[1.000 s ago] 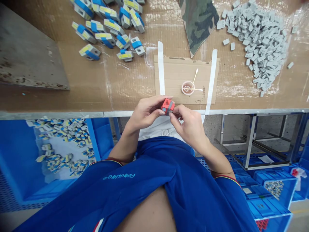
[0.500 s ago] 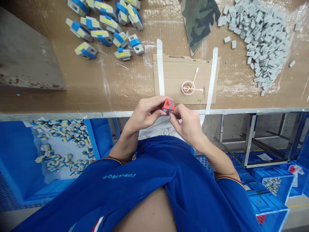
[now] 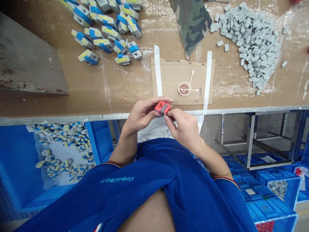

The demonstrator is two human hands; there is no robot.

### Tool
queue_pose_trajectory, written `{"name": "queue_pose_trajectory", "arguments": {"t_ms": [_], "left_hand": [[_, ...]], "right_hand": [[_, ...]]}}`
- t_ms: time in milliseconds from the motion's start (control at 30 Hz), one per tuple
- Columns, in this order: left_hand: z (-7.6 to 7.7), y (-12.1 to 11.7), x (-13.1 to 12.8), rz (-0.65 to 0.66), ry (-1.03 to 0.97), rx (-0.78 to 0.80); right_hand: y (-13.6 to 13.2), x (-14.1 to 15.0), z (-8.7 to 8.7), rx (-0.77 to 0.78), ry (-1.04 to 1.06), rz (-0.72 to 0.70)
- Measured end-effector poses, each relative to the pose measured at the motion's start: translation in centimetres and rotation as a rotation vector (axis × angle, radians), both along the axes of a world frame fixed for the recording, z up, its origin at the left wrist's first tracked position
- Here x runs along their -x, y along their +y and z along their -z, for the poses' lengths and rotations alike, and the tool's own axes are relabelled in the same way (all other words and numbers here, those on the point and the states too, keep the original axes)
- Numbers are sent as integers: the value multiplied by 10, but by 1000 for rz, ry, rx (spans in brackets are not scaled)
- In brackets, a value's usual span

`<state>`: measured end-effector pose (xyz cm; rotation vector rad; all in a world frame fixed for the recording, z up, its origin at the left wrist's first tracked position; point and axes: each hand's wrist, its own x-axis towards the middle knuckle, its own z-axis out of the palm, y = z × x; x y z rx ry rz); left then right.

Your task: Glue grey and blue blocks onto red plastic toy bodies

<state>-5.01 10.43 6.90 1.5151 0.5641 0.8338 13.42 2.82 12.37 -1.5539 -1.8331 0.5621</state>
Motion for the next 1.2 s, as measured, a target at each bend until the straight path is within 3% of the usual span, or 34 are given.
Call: {"name": "queue_pose_trajectory", "arguments": {"t_ms": [300, 733, 933, 1200], "left_hand": [[-1, 0, 0, -2, 30, -70], [-3, 2, 2, 1, 38, -98], [2, 0, 0, -41, 106, -89], [1, 0, 0, -9, 106, -80]], "right_hand": [[1, -4, -2, -58, -199, -57], [5, -6, 6, -63, -92, -106], [5, -10, 9, 52, -124, -51], [5, -12, -7, 165, -134, -84]]}}
